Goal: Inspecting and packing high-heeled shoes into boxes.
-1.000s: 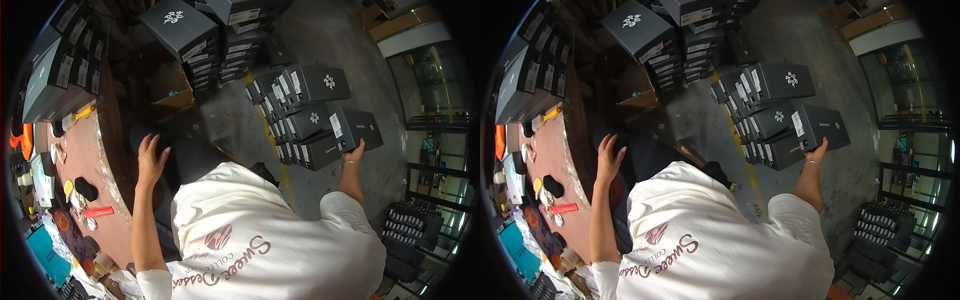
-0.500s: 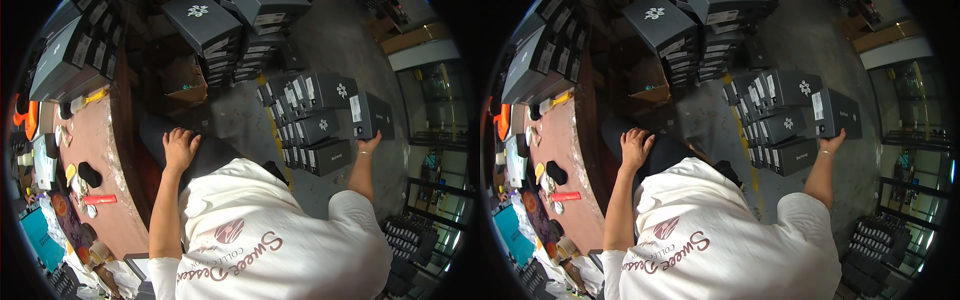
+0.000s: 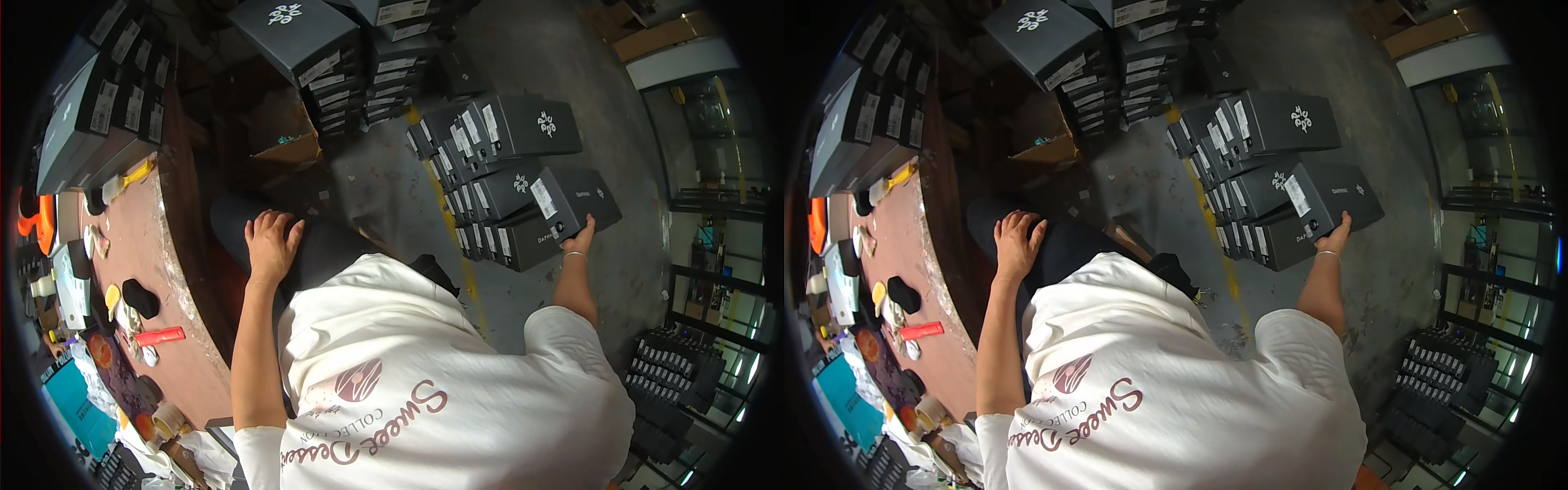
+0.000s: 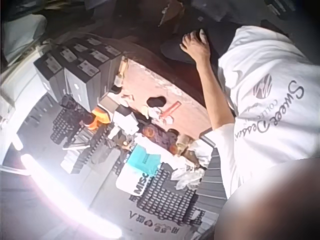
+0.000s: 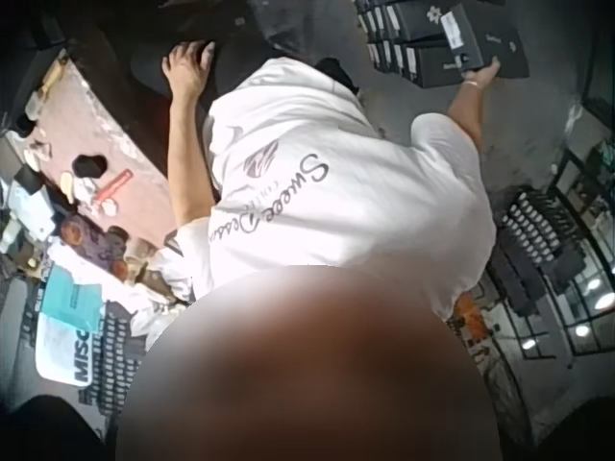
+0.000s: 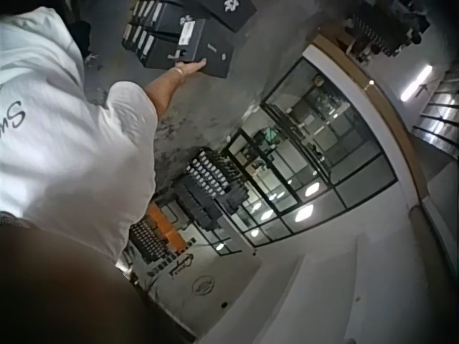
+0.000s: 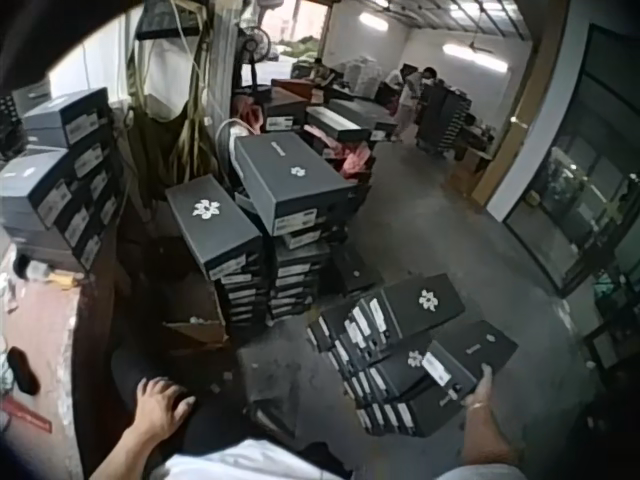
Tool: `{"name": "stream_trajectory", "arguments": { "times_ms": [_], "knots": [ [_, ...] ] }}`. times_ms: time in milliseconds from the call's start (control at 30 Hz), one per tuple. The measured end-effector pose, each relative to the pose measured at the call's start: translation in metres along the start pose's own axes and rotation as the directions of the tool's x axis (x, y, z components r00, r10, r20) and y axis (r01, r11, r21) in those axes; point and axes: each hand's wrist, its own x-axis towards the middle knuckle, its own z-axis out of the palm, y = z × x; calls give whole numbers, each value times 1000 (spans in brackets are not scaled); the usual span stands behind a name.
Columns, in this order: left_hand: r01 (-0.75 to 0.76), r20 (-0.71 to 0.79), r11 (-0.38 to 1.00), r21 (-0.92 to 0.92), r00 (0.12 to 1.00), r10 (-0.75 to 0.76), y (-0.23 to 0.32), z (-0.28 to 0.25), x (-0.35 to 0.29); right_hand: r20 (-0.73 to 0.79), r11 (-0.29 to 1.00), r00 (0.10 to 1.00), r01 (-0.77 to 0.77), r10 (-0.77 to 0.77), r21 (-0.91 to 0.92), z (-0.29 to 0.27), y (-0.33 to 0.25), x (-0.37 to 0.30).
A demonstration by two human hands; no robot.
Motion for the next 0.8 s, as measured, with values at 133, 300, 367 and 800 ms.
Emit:
{"name": "stream_trajectory", "arguments": {
  "times_ms": [133,300,367,800],
  "knots": [
    [-12,2,1000,21,1000,12,-2,-2,-1,-70,998,997,-23,18,-67,-19,15,11],
    [8,40,999,31,999,-9,3,-8,-2,35,999,998,48,-49,19,-57,19,25],
    [10,45,1000,28,999,-12,1,-6,-2,104,998,993,46,-51,47,-86,20,28],
    [3,-43,999,-41,999,-4,-3,1,-10,391,665,818,13,423,-747,41,129,3]
  ]
}}
